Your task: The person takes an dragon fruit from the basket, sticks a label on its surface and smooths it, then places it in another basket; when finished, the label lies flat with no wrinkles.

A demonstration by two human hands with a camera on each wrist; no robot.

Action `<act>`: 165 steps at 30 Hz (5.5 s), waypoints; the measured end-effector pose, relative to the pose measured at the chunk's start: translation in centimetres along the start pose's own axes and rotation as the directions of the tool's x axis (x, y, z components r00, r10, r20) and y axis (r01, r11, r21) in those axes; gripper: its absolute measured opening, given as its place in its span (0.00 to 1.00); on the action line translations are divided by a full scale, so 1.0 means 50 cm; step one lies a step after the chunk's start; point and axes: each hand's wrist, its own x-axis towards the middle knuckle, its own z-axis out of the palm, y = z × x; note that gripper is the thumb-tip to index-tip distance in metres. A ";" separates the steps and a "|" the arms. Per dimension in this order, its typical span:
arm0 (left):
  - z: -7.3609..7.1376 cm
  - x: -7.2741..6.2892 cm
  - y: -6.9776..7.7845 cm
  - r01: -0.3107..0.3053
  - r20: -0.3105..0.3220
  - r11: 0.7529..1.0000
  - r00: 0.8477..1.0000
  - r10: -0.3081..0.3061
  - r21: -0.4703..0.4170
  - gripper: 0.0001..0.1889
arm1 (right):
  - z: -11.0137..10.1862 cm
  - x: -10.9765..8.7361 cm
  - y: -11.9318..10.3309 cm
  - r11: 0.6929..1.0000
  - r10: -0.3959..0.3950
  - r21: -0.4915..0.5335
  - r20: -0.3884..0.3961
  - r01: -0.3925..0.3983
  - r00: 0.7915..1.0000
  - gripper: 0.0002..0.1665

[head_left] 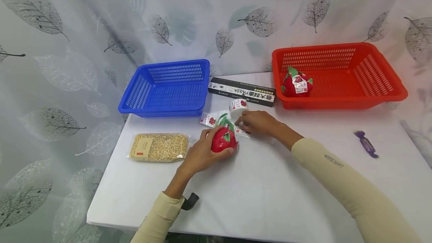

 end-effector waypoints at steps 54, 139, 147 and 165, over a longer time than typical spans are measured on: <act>-0.001 0.001 0.002 0.009 0.006 1.000 1.000 -0.009 0.008 0.46 | 0.010 -0.033 -0.010 0.905 -0.336 -0.323 -0.139 0.279 0.931 0.11; -0.119 0.021 -0.021 -0.425 0.011 0.860 0.895 0.446 -0.282 0.12 | -0.077 -0.075 -0.187 0.622 0.113 0.771 0.090 -0.140 0.990 0.12; -0.124 0.051 -0.019 -0.445 0.110 0.863 0.871 0.479 -0.239 0.13 | -0.054 -0.072 -0.190 0.705 0.084 0.705 0.024 -0.077 0.996 0.10; -0.125 0.103 -0.019 -0.449 0.228 0.858 0.834 0.503 -0.251 0.13 | -0.013 -0.061 -0.219 0.787 0.168 0.615 -0.122 -0.059 0.978 0.33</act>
